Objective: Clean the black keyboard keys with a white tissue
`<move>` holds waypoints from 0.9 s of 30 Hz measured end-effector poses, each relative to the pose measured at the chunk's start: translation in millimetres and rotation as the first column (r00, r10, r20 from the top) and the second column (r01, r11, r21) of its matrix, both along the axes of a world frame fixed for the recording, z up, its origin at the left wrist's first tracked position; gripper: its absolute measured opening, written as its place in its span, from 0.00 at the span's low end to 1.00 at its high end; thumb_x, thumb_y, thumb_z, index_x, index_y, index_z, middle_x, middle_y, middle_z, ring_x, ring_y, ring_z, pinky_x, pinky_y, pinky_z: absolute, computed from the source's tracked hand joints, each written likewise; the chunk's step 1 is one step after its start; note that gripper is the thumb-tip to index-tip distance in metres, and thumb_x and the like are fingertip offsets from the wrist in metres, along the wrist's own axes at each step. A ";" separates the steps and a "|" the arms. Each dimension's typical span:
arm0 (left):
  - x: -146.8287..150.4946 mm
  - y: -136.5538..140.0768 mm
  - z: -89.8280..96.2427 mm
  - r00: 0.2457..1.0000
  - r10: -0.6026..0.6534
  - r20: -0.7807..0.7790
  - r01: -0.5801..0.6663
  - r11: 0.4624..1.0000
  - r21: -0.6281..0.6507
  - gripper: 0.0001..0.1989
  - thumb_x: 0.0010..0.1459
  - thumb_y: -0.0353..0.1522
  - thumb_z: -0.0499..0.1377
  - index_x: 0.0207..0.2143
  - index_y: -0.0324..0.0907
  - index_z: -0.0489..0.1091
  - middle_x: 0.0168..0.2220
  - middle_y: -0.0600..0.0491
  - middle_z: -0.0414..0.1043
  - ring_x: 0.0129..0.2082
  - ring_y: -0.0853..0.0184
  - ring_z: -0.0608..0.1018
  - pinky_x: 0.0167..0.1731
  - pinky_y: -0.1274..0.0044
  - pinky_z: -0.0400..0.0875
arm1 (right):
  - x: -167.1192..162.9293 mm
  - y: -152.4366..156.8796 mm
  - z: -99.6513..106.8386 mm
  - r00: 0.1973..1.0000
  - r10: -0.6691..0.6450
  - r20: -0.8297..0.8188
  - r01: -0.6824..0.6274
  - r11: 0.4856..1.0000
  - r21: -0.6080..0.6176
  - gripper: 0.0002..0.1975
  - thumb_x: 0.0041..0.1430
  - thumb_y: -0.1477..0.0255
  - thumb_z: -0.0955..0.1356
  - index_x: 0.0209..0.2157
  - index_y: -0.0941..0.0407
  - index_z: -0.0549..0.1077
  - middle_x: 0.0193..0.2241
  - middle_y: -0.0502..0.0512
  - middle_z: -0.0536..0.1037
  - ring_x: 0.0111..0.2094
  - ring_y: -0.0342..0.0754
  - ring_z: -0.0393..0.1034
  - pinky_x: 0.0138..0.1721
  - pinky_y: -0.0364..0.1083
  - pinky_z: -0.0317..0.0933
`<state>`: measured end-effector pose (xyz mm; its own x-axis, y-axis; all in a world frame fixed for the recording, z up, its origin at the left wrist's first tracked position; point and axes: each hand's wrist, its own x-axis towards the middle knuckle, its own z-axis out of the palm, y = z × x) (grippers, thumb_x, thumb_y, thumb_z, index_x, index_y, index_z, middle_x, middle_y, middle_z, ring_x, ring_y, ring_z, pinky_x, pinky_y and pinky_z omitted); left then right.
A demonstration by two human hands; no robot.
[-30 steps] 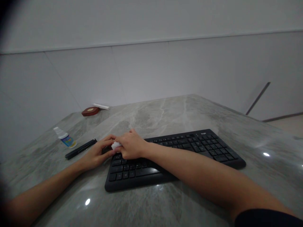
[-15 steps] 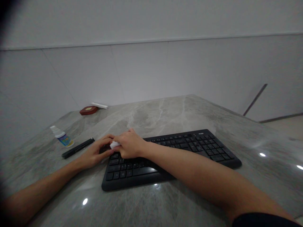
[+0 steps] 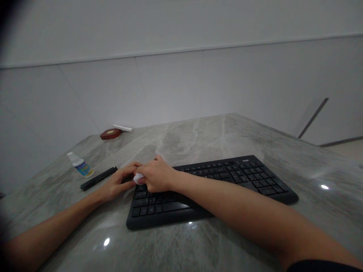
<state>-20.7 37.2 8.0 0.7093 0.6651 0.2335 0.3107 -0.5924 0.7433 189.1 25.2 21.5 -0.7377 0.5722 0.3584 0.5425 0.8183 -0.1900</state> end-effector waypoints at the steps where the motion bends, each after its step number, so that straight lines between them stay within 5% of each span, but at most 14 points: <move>1: 0.3 -0.4 0.2 1.000 0.014 0.000 -0.014 1.000 0.000 0.11 0.60 0.39 0.56 0.34 0.40 0.68 0.40 0.51 0.65 0.37 0.64 0.69 0.39 0.74 0.65 | 0.2 0.7 -0.3 1.000 -0.026 0.001 0.026 1.000 0.014 0.06 0.60 0.72 0.66 0.39 0.57 0.72 0.37 0.55 0.79 0.39 0.50 0.71 0.42 0.50 0.51; 27: 1.6 1.5 -3.3 0.999 0.013 0.031 -0.014 1.000 0.016 0.11 0.59 0.39 0.57 0.32 0.40 0.66 0.38 0.51 0.66 0.36 0.65 0.69 0.37 0.74 0.65 | 2.9 -1.4 -1.0 0.999 0.018 -0.048 -0.019 0.999 -0.029 0.08 0.62 0.73 0.66 0.43 0.57 0.71 0.43 0.56 0.78 0.43 0.50 0.70 0.44 0.50 0.51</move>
<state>-19.2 38.8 4.7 0.6928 0.6705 0.2655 0.2961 -0.6002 0.7430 192.0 23.9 20.5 -0.7308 0.5693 0.3766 0.5170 0.8219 -0.2392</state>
